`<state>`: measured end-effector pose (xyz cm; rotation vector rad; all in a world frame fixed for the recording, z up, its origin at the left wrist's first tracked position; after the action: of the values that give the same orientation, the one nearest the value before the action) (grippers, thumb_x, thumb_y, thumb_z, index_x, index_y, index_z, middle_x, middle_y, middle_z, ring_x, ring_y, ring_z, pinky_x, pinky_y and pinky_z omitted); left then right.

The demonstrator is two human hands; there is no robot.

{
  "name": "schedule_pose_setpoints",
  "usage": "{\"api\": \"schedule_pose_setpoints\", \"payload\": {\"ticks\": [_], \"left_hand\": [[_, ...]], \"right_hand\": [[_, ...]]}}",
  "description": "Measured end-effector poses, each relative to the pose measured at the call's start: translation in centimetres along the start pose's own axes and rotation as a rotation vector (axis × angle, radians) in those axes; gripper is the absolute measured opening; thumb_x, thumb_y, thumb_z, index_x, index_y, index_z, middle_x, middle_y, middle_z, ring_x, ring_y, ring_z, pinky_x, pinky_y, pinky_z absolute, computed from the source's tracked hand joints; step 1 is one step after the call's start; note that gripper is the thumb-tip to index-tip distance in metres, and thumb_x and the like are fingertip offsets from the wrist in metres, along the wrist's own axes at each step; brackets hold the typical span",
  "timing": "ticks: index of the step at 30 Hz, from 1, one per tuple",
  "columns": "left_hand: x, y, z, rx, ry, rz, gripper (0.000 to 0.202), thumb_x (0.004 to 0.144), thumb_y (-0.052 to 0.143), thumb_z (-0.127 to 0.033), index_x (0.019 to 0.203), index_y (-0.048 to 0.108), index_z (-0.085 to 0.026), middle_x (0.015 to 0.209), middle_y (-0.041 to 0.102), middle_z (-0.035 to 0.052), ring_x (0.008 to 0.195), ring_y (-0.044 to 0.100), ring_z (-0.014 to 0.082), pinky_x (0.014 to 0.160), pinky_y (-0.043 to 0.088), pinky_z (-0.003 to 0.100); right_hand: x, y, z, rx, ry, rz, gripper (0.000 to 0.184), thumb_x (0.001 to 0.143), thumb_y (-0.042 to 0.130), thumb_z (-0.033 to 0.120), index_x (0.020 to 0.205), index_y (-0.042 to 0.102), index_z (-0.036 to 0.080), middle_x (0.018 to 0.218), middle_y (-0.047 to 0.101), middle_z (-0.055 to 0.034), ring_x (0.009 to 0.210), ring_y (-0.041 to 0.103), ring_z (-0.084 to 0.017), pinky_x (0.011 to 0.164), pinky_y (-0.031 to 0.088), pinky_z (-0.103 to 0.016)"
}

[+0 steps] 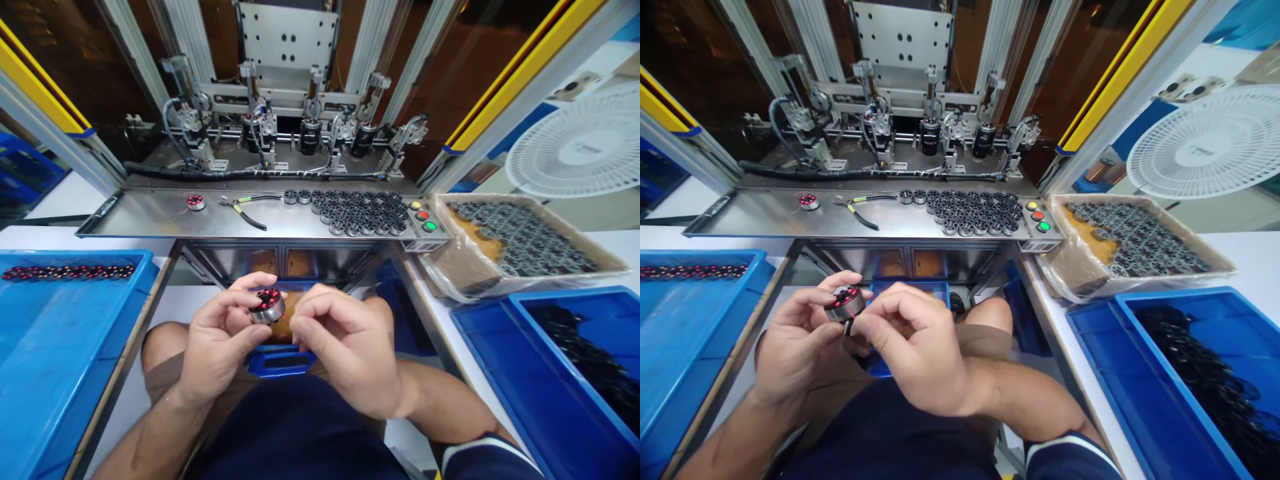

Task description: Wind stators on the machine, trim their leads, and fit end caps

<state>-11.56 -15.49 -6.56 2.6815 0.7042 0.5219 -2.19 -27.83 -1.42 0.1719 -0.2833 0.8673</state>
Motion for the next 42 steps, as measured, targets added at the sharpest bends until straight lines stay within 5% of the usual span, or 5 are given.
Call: {"api": "schedule_pose_setpoints", "payload": {"ticks": [5,14,19,24,42], "left_hand": [[0.6,-0.1,-0.3,-0.041,0.047,0.04,0.028,0.073,0.079,-0.013,0.096,0.071,-0.027,0.116,0.068,0.0028,0.099,0.071,0.0187,0.086,0.058,0.029],[0.8,-0.4,-0.7,0.083,0.137,0.188,0.032,0.075,0.077,-0.012,0.102,0.07,-0.029,0.12,0.068,0.0045,0.12,0.062,0.0243,0.098,0.053,0.036],[0.4,-1.3,-1.9,0.48,0.175,0.0,0.071,0.062,0.088,-0.028,0.127,0.061,-0.028,0.135,0.055,0.0065,0.13,0.049,0.0247,0.107,0.043,0.028],[-0.2,-0.5,-2.1,0.744,0.019,0.126,0.046,0.075,0.078,-0.022,0.117,0.066,-0.034,0.109,0.068,0.0001,0.1,0.064,0.0175,0.09,0.051,0.025],[-0.6,0.1,-2.1,0.584,0.131,0.1,0.042,0.077,0.073,-0.008,0.114,0.066,-0.026,0.119,0.066,0.0075,0.112,0.064,0.0238,0.08,0.06,0.028]], "right_hand": [[-1.2,2.4,-3.9,0.391,0.425,0.135,0.024,0.081,0.072,0.034,0.071,0.062,0.015,0.064,0.063,0.0003,0.056,0.056,-0.008,0.056,0.048,-0.021],[-1.1,3.4,-6.0,0.796,0.56,0.295,0.048,0.075,0.073,0.056,0.092,0.07,0.011,0.082,0.065,-0.0061,0.073,0.063,-0.015,0.072,0.053,-0.03],[0.3,1.0,-5.3,0.308,0.036,0.12,0.038,0.07,0.084,0.032,0.101,0.068,0.018,0.093,0.066,-0.005,0.085,0.063,-0.017,0.079,0.052,-0.033],[-0.2,-0.4,-2.6,-0.27,-0.514,0.063,0.05,0.074,0.073,0.006,0.121,0.061,0.018,0.107,0.064,-0.0123,0.098,0.063,-0.022,0.084,0.053,-0.037],[0.0,-1.8,-4.2,0.13,0.011,0.075,0.014,0.086,0.069,0.024,0.075,0.064,0.017,0.075,0.058,-0.0006,0.069,0.054,-0.012,0.066,0.044,-0.027]]}}
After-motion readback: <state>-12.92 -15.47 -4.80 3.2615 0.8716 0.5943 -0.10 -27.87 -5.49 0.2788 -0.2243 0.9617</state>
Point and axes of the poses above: each hand's wrist, its own x-axis towards the middle knuckle, its own y-axis out of the palm, z = x × y, the point moved 5 cm from there along x, towards the middle knuckle
